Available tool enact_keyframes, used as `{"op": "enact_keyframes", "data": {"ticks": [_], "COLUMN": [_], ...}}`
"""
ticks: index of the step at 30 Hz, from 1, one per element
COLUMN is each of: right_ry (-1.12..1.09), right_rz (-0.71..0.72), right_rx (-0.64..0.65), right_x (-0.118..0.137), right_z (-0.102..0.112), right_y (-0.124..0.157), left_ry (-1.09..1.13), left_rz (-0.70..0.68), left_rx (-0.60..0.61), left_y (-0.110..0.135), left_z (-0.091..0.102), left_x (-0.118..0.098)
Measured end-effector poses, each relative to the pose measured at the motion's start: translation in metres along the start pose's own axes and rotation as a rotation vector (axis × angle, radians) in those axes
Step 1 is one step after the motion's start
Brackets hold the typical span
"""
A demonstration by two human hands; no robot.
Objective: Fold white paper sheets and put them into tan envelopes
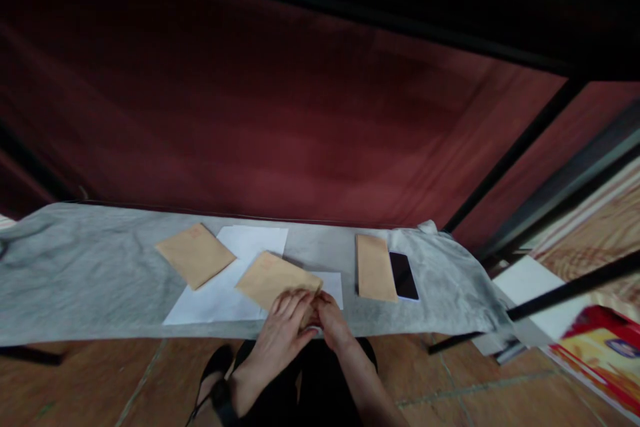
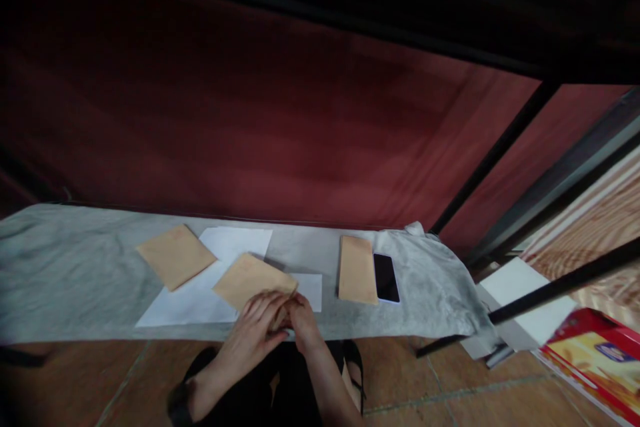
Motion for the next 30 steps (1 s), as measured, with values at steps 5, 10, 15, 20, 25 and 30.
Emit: {"op": "enact_keyframes", "data": {"ticks": [5, 10, 15, 20, 25, 30], "right_ry": [0.042, 0.148, 0.164, 0.199, 0.153, 0.19], "right_rz": [-0.14, -0.163, -0.109, -0.005, -0.058, -0.095], "right_rx": [0.258, 0.287, 0.245, 0.167, 0.291, 0.361], "right_x": [0.03, 0.045, 0.043, 0.041, 0.039, 0.043], "right_z": [0.009, 0.023, 0.034, 0.039, 0.029, 0.028], "right_y": [0.022, 0.035, 0.031, 0.024, 0.027, 0.042], "left_ry": [0.014, 0.045, -0.053, -0.167, -0.244, -0.25], "left_rz": [-0.061, -0.179, -0.178, -0.156, -0.169, -0.205], "left_rx": [0.145, 0.238, 0.124, 0.097, 0.042, 0.021], "left_y": [-0.005, -0.009, -0.007, -0.003, 0.002, 0.013], "left_z": [0.005, -0.003, -0.001, 0.004, 0.005, -0.004], "left_x": [0.034, 0.031, 0.016, 0.015, 0.009, -0.002]}}
Point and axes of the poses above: each hand's wrist, its own y-axis away from the middle knuckle, its own z-axis out of the back of the hand, x = y × z, the point moved 6 cm from there along -y, towards the middle knuckle, and after that the axes turned 10 degrees about -y, right-handed, at the moved point
